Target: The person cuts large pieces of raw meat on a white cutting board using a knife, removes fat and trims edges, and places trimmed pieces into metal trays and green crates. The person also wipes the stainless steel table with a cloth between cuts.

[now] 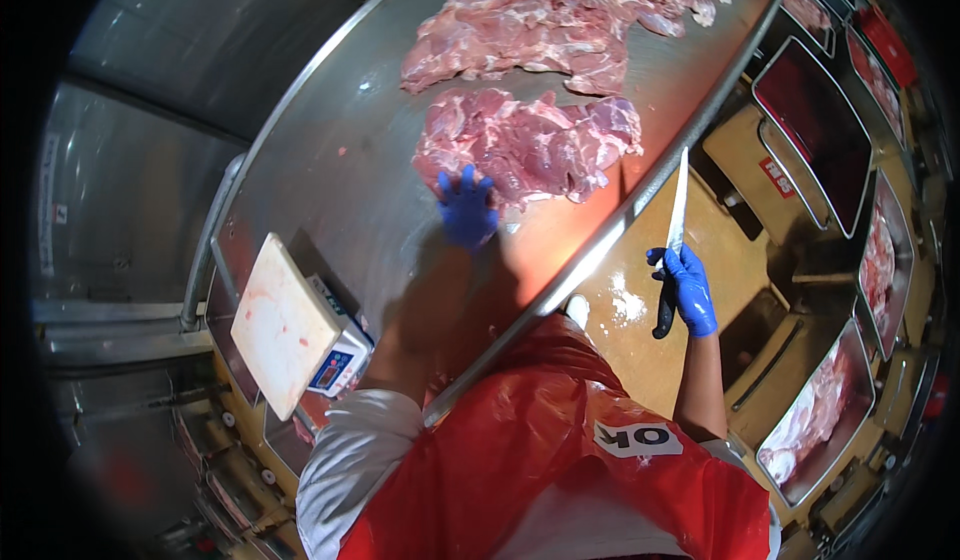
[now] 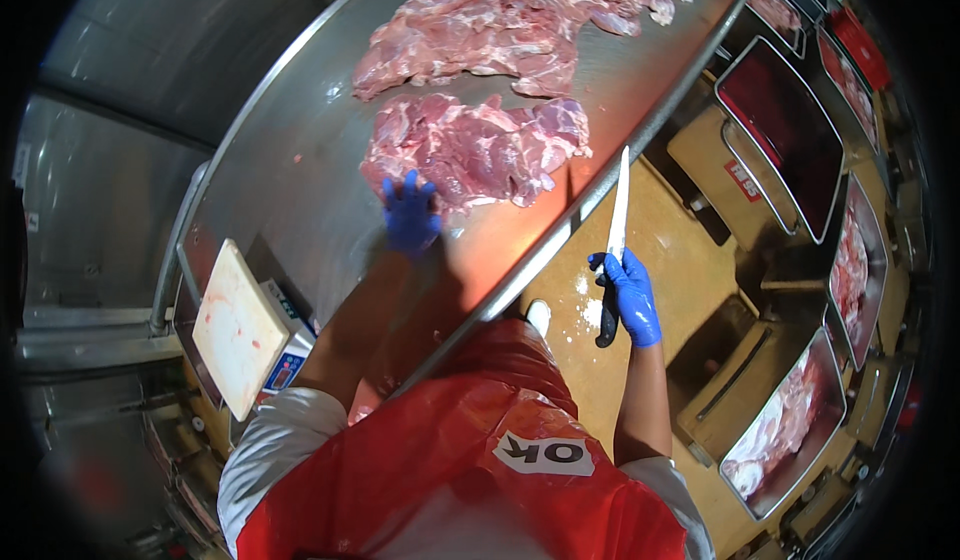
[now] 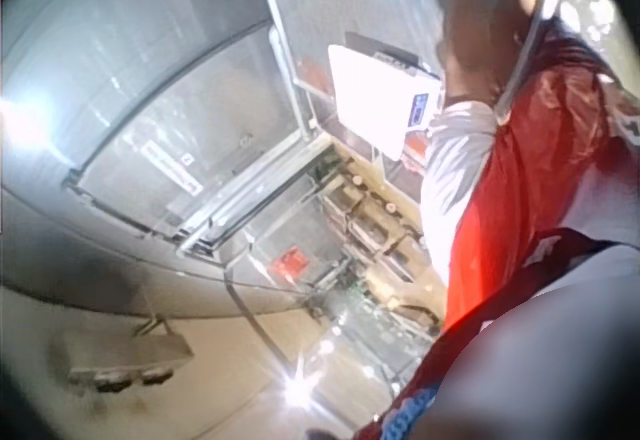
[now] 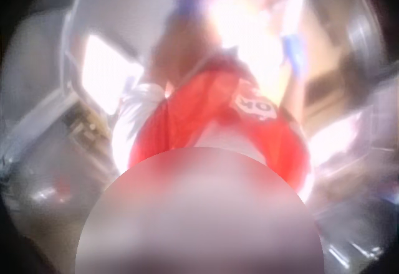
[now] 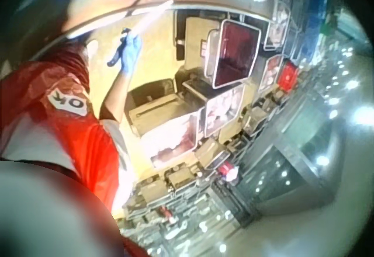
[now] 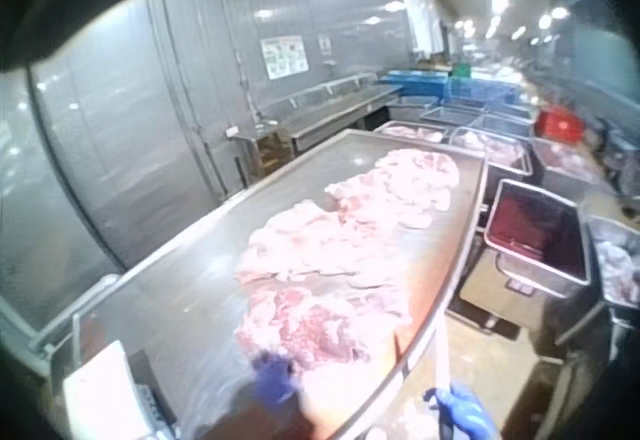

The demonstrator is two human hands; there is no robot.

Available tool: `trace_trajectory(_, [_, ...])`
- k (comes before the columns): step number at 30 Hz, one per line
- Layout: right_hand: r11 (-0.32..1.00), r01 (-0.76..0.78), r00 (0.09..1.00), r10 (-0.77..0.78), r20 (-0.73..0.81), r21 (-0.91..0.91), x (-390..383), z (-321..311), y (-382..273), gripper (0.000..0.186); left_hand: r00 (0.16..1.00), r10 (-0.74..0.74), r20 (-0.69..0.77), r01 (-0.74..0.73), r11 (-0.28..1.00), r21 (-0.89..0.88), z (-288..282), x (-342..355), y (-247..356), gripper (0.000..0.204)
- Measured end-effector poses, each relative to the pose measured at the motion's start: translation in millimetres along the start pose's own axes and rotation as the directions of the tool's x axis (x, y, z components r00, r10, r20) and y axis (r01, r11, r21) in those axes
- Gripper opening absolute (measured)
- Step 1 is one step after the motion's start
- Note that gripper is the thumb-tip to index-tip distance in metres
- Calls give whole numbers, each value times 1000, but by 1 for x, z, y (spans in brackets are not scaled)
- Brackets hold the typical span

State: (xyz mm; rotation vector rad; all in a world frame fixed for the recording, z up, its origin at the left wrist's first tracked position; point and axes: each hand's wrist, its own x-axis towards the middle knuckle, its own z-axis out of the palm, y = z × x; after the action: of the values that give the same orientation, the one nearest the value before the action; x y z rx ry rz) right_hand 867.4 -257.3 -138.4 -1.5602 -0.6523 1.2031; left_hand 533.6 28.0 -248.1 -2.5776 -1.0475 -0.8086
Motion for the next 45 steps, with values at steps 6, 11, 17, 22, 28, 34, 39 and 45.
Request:
trace_trajectory(6, [997,-67,995,65,-78,-28,-35,-23,5,24,913,-39,406,28,999,33,-4,33,-77,52])
trace_trajectory(11, [984,-175,975,166,-145,-46,-59,-39,28,25,826,-401,396,542,756,-366,48,56,-147,57])
trace_trajectory(17, [976,-188,978,176,-109,-113,-38,-12,28,24,726,-479,493,528,848,47,-68,92,11,64])
trace_trajectory(22, [985,-68,996,76,46,-162,3,40,-23,23,856,-430,287,488,856,-170,-56,17,-52,47])
trace_trajectory(28, [973,-55,974,102,203,-224,31,92,-33,22,926,-292,240,355,459,-814,-51,-13,-209,32])
trace_trajectory(34, [955,-47,946,136,294,-293,51,128,-36,23,640,-766,61,667,515,-538,-71,-30,-199,30])
trace_trajectory(39, [939,-60,947,161,277,-339,56,139,-39,21,482,-811,-331,719,582,-381,-79,-76,-144,55])
trace_trajectory(45, [934,-56,932,175,317,-353,92,146,-35,19,410,-909,-73,877,415,-242,-90,-75,-128,89])
